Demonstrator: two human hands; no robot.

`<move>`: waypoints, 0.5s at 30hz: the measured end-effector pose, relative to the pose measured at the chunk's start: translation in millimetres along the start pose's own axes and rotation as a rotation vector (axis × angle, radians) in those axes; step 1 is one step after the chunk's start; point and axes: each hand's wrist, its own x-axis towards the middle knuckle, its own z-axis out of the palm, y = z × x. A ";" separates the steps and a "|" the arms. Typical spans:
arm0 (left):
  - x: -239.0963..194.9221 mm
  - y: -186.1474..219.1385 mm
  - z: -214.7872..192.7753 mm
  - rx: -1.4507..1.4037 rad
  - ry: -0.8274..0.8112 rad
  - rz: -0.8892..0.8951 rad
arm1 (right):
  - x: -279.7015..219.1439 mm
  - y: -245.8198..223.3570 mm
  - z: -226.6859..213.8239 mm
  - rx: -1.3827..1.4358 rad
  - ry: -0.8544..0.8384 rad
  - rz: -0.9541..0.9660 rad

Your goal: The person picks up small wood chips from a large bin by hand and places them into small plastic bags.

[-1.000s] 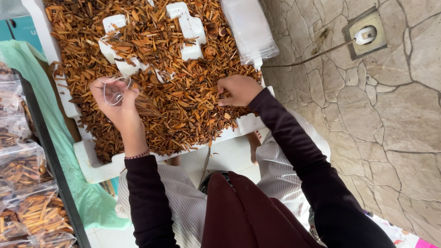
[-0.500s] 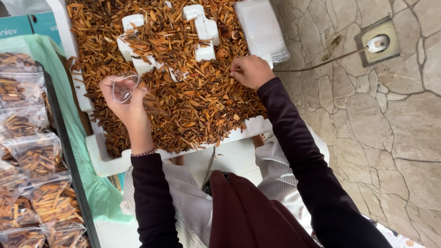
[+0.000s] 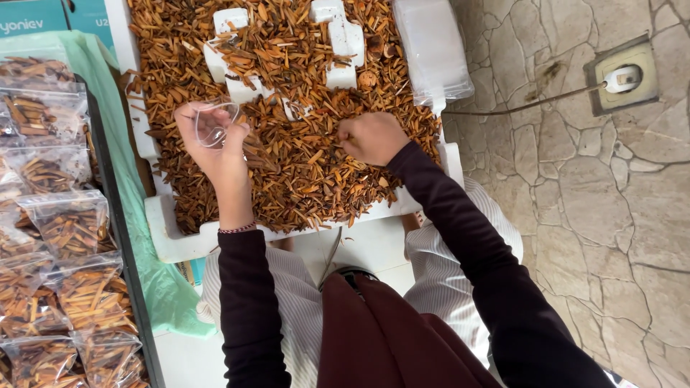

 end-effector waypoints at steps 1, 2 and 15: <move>-0.2 -1.4 -0.1 -0.001 0.001 -0.001 | -2.1 6.5 -2.3 -0.001 -0.002 0.000; 0.1 -2.8 -0.3 -0.009 0.001 -0.003 | -3.3 12.9 -5.2 -0.023 0.018 0.023; 1.8 -10.0 4.7 -0.012 0.013 -0.025 | 3.0 -31.0 -18.0 0.028 0.131 -0.043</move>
